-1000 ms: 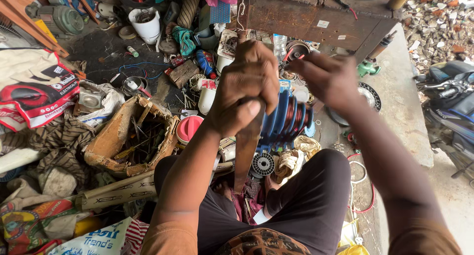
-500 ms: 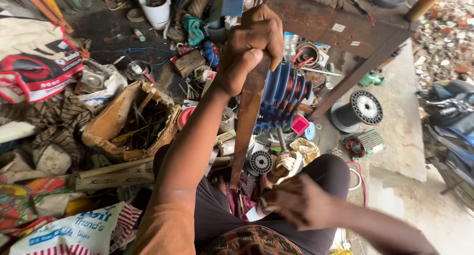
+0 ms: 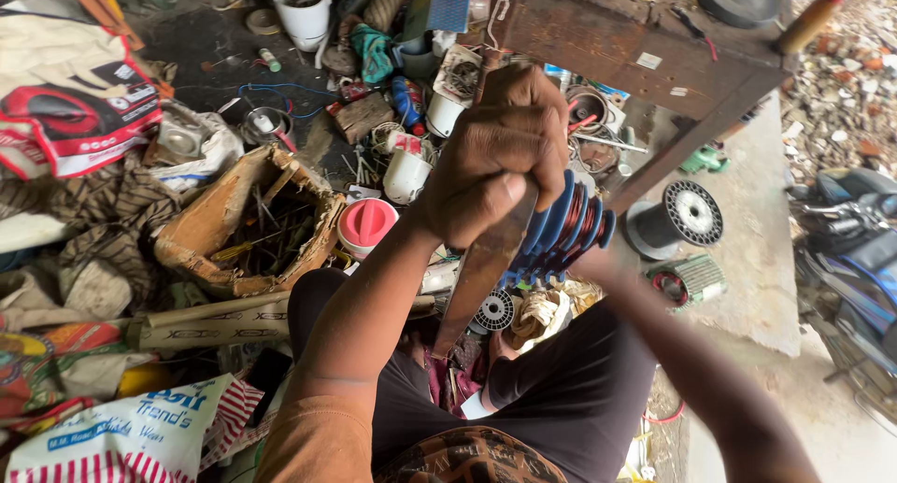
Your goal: The person winds copper wire onto a blue motor stator using a manual winding jig. They rotate the stator and guide the wire into the slots, then remove the stator from the jig.
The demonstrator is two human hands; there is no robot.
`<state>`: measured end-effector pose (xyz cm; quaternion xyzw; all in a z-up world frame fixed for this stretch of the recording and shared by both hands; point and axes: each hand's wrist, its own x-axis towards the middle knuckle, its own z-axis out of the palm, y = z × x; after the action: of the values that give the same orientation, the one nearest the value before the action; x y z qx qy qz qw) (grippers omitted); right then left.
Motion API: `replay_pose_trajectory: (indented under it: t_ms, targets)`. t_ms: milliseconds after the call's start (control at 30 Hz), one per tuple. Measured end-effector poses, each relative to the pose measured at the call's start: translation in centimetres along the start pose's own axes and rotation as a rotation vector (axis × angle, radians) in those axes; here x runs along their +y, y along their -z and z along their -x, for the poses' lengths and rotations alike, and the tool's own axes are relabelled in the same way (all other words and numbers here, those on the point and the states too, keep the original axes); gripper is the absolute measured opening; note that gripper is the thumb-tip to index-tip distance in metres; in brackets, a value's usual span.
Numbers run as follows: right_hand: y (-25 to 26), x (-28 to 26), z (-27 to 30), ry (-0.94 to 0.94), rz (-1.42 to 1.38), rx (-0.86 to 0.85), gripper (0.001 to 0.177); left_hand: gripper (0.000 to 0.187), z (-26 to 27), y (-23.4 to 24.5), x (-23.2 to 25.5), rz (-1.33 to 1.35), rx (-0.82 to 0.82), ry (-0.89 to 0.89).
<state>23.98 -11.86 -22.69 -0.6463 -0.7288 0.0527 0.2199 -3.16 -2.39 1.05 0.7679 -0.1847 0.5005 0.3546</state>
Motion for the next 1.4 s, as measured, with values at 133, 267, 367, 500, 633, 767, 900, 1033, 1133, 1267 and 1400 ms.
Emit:
replay_pose_trajectory:
  t_ms: [133, 267, 367, 500, 633, 767, 900, 1033, 1133, 1267, 1400]
  targets:
    - [-4.5, -6.5, 8.6, 0.288, -0.146, -0.322, 0.042, 0.037, -0.4, 1.6, -2.0, -0.070, 0.022, -0.012]
    - [1.0, -11.1, 11.7, 0.414, -0.264, -0.391, 0.053, 0.033, -1.2, 1.7, -3.6, -0.086, 0.036, -0.002]
    - [7.4, -13.0, 10.0, 0.270, -0.659, -0.291, 0.046, 0.033, -1.5, 1.1, -4.0, -0.056, 0.032, -0.012]
    - [14.8, -12.7, 5.0, 0.237, -0.676, -0.169, 0.046, 0.034, -1.3, 0.4, -3.6, -0.099, 0.026, -0.055]
    - [17.7, -13.0, 1.0, 0.301, -0.293, 0.079, 0.013, 0.037, -0.9, 0.0, -2.9, -0.121, 0.028, -0.047]
    - [18.5, -13.6, -1.4, 0.406, 0.045, 0.280, 0.013, 0.038, -0.8, 0.1, -2.8, -0.096, 0.030, -0.034]
    - [18.7, -13.3, -3.1, 0.425, 0.106, 0.334, 0.011, 0.040, -1.0, 0.3, -3.3, -0.090, 0.026, -0.031]
    - [18.5, -12.6, -4.0, 0.400, 0.020, 0.330, 0.009, 0.041, -1.3, 0.4, -4.2, -0.074, 0.031, -0.006]
    - [18.4, -12.6, -3.9, 0.370, 0.015, 0.327, 0.006, 0.041, -1.1, 1.0, -4.4, -0.074, 0.016, -0.015]
    - [18.5, -13.0, -3.5, 0.363, -0.048, 0.322, 0.006, 0.038, -1.0, 1.3, -4.4, -0.095, -0.012, -0.038]
    - [18.7, -13.5, -3.4, 0.365, -0.043, 0.327, 0.008, 0.034, -1.2, 1.2, -4.1, -0.116, -0.002, -0.064]
